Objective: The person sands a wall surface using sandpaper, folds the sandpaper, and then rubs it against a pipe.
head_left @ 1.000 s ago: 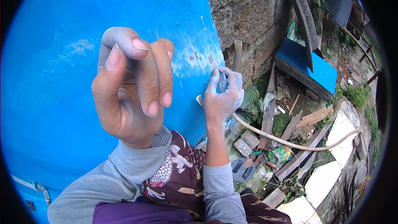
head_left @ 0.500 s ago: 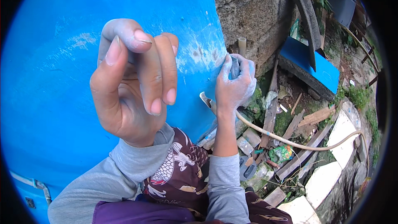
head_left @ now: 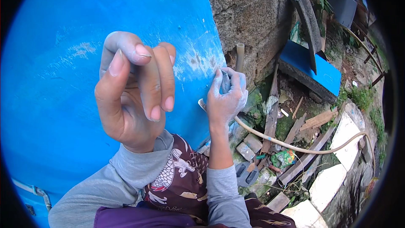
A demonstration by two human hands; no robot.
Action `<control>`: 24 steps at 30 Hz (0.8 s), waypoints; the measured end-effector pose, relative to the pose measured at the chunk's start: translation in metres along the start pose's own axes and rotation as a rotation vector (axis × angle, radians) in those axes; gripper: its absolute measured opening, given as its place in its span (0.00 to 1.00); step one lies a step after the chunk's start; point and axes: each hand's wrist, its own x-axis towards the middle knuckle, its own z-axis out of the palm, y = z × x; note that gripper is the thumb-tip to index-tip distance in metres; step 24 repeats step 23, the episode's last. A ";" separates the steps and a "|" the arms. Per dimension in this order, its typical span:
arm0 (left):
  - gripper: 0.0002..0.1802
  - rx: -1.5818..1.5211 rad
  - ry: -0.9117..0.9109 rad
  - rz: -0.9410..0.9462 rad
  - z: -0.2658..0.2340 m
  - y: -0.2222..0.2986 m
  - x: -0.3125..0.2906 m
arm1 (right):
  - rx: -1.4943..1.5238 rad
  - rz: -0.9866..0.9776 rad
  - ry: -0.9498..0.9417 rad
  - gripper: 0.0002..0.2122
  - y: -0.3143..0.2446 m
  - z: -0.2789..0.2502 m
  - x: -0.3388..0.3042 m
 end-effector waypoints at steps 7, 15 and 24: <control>0.15 -0.017 0.005 -0.007 0.005 -0.001 -0.001 | 0.081 0.102 0.019 0.04 0.014 -0.002 0.035; 0.15 -0.020 0.007 -0.007 -0.004 0.000 0.000 | 0.055 0.011 -0.013 0.04 -0.004 0.002 0.008; 0.15 -0.024 -0.044 -0.008 -0.006 0.001 -0.001 | 0.102 0.018 -0.048 0.05 -0.011 -0.001 -0.011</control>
